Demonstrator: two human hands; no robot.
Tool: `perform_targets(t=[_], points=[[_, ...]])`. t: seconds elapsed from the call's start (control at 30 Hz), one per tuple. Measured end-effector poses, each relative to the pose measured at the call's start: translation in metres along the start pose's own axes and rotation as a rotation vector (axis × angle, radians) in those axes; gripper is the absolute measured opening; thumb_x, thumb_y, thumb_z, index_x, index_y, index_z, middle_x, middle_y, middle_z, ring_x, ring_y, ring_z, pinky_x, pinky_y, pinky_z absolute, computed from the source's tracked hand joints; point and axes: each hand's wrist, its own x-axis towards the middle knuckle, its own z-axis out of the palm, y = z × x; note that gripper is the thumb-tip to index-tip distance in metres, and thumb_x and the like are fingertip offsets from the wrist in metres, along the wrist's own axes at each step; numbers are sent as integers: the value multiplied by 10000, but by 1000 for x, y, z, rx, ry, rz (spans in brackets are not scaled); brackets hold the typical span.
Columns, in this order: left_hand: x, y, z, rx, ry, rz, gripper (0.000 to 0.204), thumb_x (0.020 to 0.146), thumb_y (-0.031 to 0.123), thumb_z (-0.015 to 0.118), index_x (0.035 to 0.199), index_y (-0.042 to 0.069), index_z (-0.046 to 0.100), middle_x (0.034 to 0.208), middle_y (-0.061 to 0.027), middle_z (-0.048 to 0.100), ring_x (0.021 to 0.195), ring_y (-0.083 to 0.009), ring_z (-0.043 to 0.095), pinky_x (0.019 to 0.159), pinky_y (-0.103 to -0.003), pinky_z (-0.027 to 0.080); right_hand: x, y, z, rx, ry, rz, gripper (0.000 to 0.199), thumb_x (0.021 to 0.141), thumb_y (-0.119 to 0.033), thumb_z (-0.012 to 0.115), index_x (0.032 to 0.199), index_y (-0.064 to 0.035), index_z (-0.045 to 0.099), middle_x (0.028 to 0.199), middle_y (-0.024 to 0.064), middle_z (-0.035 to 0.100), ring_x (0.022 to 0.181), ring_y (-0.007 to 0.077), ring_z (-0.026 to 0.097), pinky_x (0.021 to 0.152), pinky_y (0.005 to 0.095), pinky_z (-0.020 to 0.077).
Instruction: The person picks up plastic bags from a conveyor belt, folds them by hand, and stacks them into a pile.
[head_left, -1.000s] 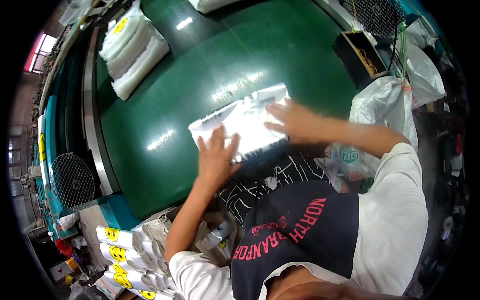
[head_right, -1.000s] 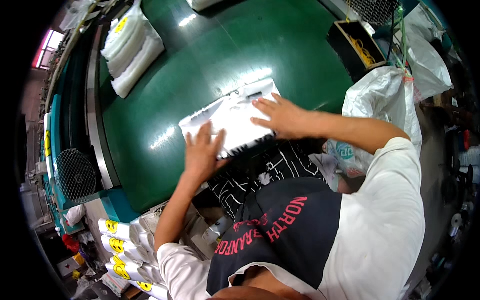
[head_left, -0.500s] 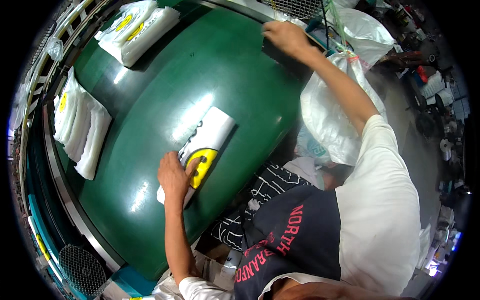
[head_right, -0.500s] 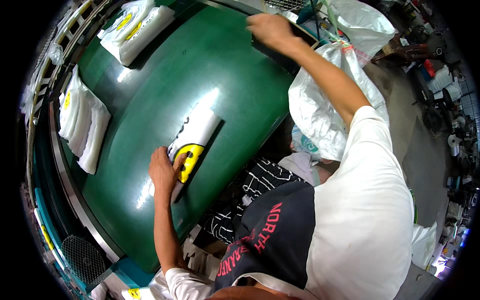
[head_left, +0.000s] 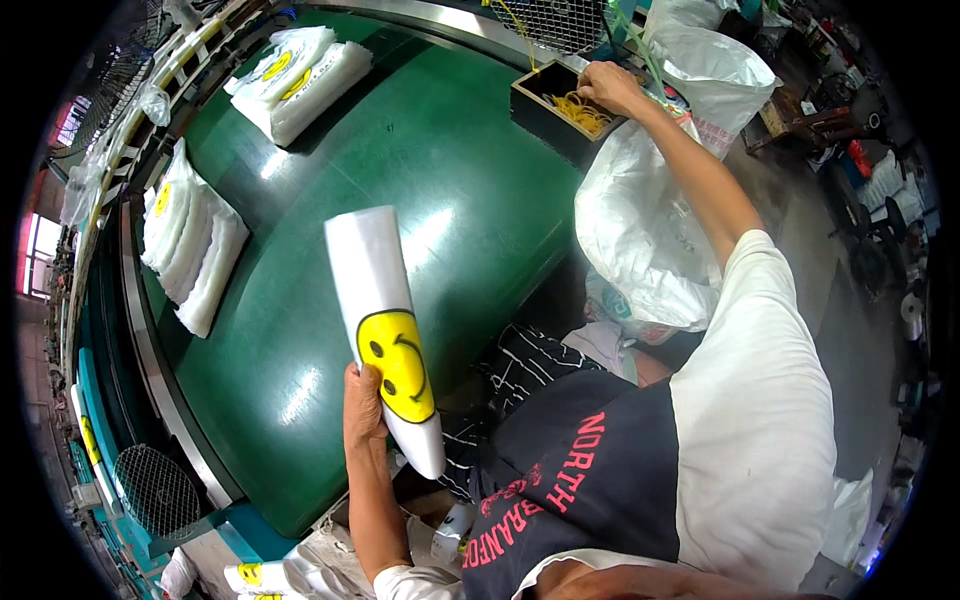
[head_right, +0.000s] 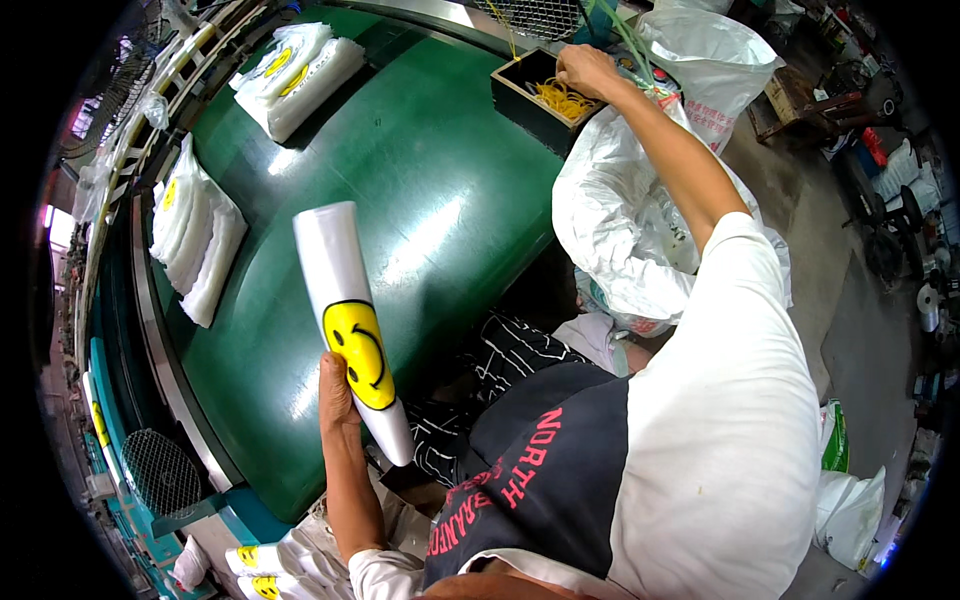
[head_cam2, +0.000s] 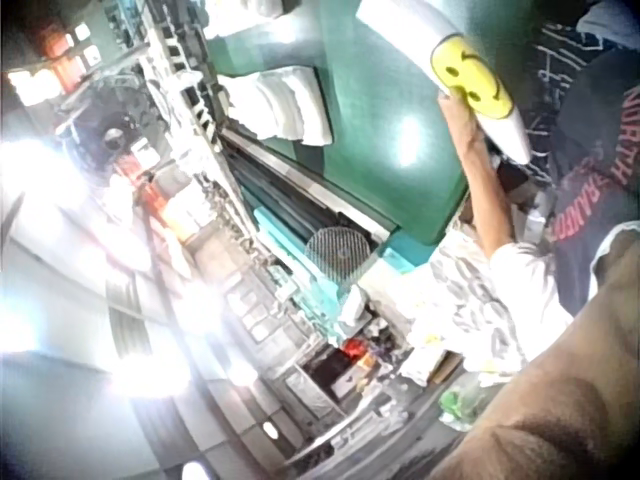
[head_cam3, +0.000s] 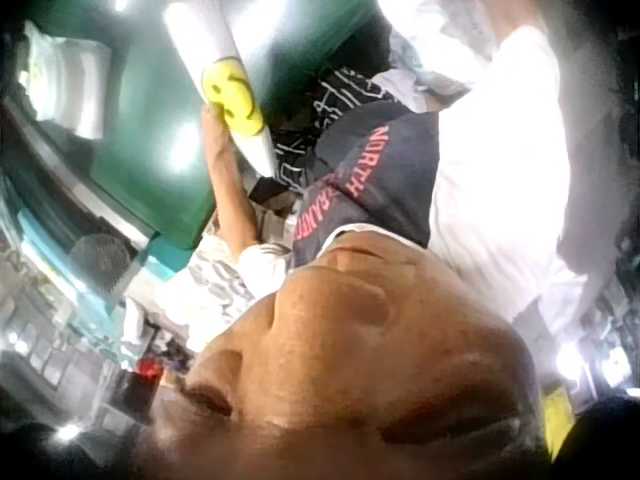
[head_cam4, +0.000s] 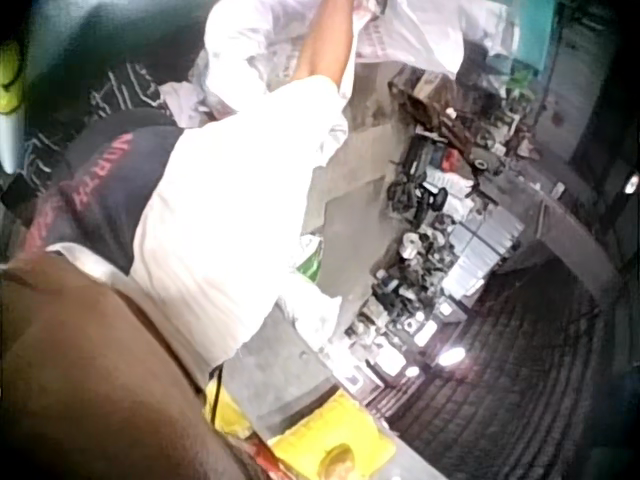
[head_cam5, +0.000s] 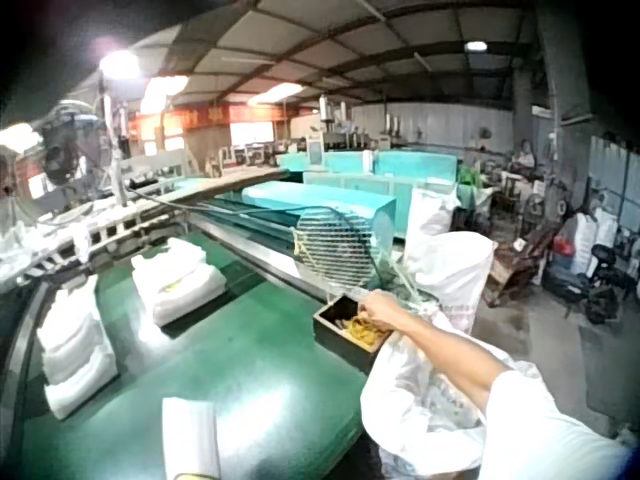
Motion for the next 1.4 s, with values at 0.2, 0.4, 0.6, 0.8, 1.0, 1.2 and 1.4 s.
perform_targets(t=[0.2, 0.4, 0.6, 0.8, 1.0, 1.2, 1.4], points=[[-6, 6, 29, -20, -75, 213, 650, 829, 531, 587, 1222, 26, 476, 1090, -95, 608, 941, -206, 615, 814, -356, 525, -4, 0, -16, 54, 75, -46, 207, 767, -234, 633, 870, -64, 690, 881, 138, 668, 845, 313, 637, 726, 416, 490], [19, 8, 46, 199, -54, 127, 311, 939, 246, 466, 1074, -10, 580, 979, -86, 643, 871, -185, 619, 809, -316, 495, -80, -185, -14, 487, -95, -955, 143, 771, -122, 669, 883, -35, 646, 1006, 124, 632, 921, 316, 588, 791, 423, 462], [-6, 29, 58, -64, -119, 163, 406, 858, 265, 642, 1125, -30, 559, 1031, -107, 636, 892, -150, 614, 775, -286, 517, -117, -202, 22, 1196, -603, -452, 288, 856, -98, 530, 1133, -25, 558, 1116, 124, 609, 1018, 295, 585, 899, 372, 450], [-119, 28, -39, 656, -120, 415, 435, 740, 377, 754, 892, -6, 616, 825, -51, 617, 774, -127, 559, 673, -290, 454, -165, -284, -21, 2069, -1112, -205, 729, 906, -456, 499, 1407, 8, 243, 1169, 194, 568, 961, 245, 609, 833, 402, 487], [-255, 28, -80, 554, 526, 180, 328, 806, 345, 694, 907, 34, 666, 744, -3, 603, 688, -74, 520, 615, -255, 419, -196, -371, -43, 1030, -1194, -1526, 721, 766, -544, 647, 1257, -31, 526, 1119, 186, 595, 767, 167, 605, 920, 372, 389], [-445, 84, -166, 340, 1372, 265, 366, 947, 286, 419, 1120, 6, 580, 1050, -124, 632, 915, -201, 615, 797, -301, 491, -134, -404, -23, 1071, -883, -1116, 691, 783, -401, 657, 1331, -43, 434, 1316, 158, 491, 1213, 311, 476, 1031, 434, 356], [-620, -15, -295, 965, 1729, -428, 571, 908, 455, 479, 1181, -43, 540, 1083, -161, 592, 903, -247, 549, 783, -390, 456, -81, -436, 65, 855, -830, -1242, 601, 838, -316, 643, 1337, -83, 401, 1238, 183, 548, 1140, 321, 536, 963, 415, 432]])
